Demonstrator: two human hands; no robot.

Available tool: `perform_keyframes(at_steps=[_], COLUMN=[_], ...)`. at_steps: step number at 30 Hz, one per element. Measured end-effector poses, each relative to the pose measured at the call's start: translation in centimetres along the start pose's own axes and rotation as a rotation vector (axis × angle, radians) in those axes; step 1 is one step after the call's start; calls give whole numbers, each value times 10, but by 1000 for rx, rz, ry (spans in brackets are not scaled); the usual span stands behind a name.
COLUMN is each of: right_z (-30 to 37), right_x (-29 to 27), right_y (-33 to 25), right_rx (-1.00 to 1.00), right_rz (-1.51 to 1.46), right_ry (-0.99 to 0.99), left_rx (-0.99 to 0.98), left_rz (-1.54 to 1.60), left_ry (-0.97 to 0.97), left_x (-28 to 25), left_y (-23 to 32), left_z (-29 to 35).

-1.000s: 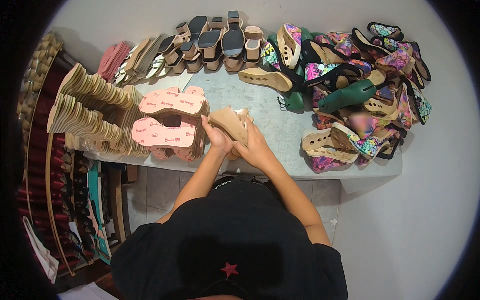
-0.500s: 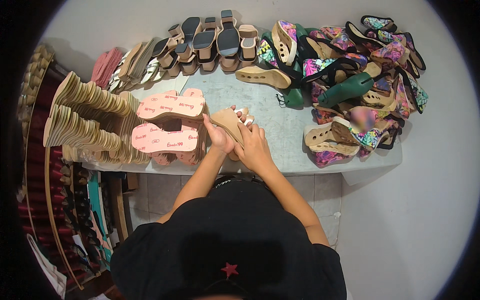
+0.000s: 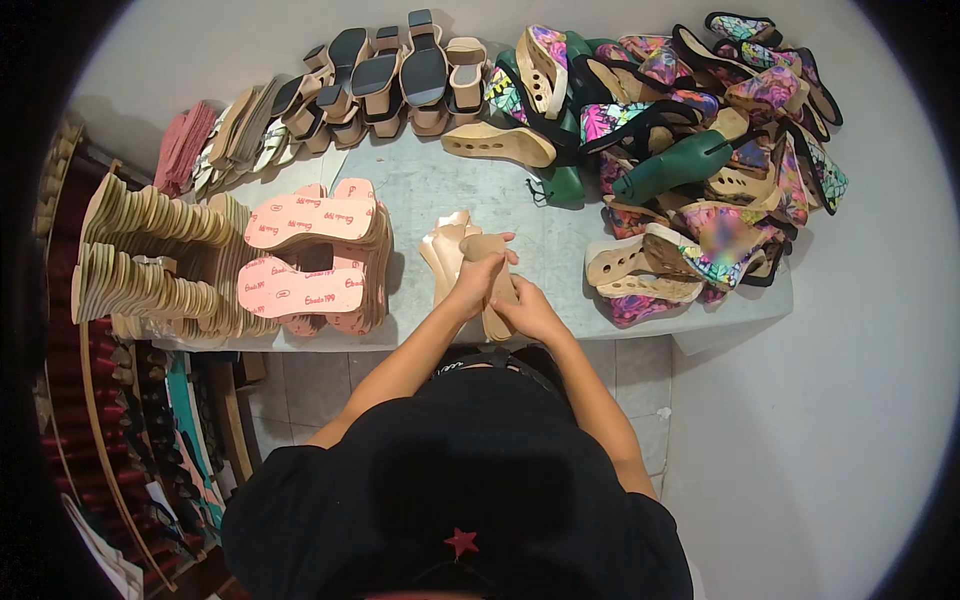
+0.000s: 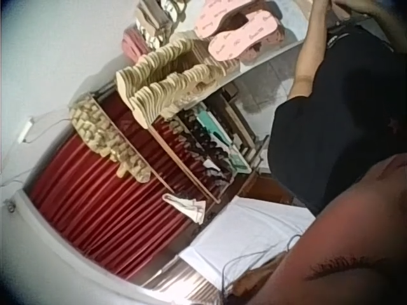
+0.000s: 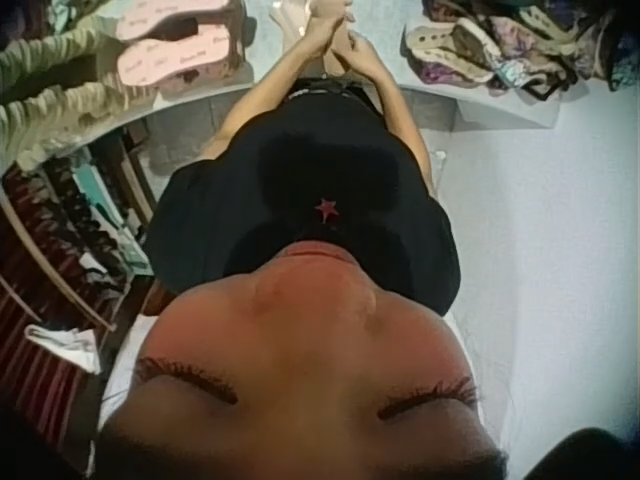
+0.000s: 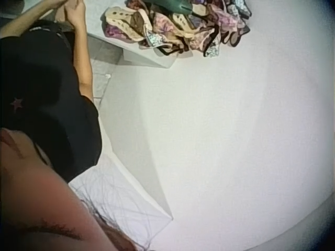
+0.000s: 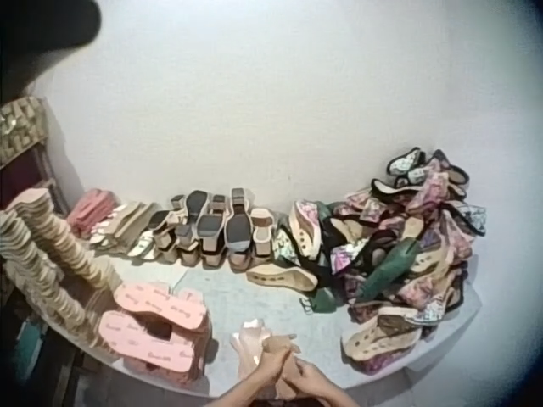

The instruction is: Fitting shoe insoles and uppers to bases and lasts on a factory workbench.

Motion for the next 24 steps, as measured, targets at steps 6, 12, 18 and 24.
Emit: perform_keyframes(at_steps=[6, 12, 18, 24], right_z=[-23, -52, -26, -68], right_x=[-32, -39, -26, -7], right_y=[21, 65, 10, 17], right_rx=[-6, 25, -66, -396], right_rz=[270, 727, 1077, 604], right_ry=[265, 442, 566, 236], left_rx=[255, -232, -224, -137], left_rz=[-349, -1371, -1353, -960], left_ry=[398, 853, 883, 507], left_x=[-45, -61, -63, -79], left_y=[-9, 11, 4, -1], left_z=[-13, 20, 6, -6])
Point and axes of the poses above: each hand's wrist, its own z-axis away from the middle knuckle, its own x-axis out of the palm, y = z × x, the point moved 1 cm from there along -z, towards the middle knuckle, and after that the axes turned 2 degrees about z, right-handed, at the moved point
